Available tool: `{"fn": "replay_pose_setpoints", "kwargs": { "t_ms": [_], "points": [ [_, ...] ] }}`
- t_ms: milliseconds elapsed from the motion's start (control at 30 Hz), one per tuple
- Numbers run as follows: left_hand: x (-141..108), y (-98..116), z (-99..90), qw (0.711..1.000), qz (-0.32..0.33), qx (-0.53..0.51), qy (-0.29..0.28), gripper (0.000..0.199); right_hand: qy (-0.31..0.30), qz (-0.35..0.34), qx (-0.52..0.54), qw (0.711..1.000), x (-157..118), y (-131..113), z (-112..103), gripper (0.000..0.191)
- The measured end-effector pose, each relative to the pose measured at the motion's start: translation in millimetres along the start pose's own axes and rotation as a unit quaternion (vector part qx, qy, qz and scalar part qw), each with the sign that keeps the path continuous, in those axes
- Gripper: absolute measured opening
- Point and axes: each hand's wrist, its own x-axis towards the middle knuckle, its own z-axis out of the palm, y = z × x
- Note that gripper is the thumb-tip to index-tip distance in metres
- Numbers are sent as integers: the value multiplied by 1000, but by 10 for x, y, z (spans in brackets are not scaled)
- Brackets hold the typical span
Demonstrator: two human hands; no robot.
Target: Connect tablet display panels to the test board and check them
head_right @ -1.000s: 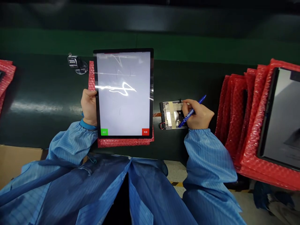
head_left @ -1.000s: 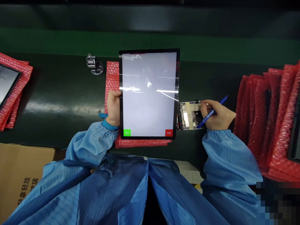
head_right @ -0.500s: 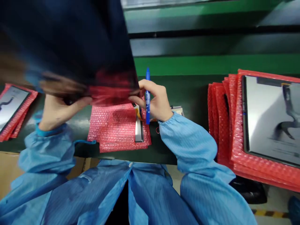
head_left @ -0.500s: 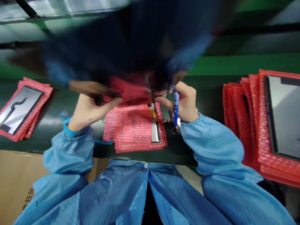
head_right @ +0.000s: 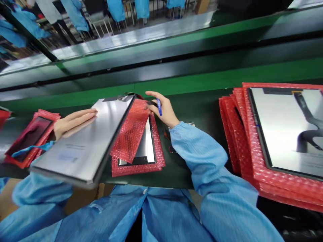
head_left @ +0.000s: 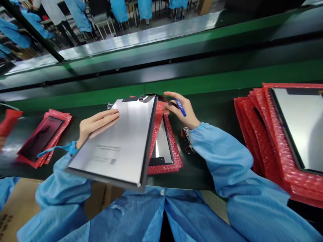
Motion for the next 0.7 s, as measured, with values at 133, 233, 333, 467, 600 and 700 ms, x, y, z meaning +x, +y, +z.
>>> {"fn": "replay_pose_setpoints", "kwargs": {
  "t_ms": [133,233,333,467,600,700],
  "points": [
    [80,-421,153,992,99,67,-51,36,-3,72,116,991,-225,-122,-122,48],
    [163,-832,380,981,141,87,-99,39,26,97,154,983,-363,-102,-121,38],
    [217,-1099,545,968,181,117,-128,42,34,103,159,981,-433,-43,-105,39],
    [267,-1103,614,961,176,151,-152,46,13,97,155,983,-460,3,-112,42],
    [314,-984,633,963,50,224,-139,48,-3,92,129,987,-475,-3,-134,43],
    [228,-961,636,963,-103,232,-87,52,-7,94,77,993,-480,-33,-149,44]
  ]
}}
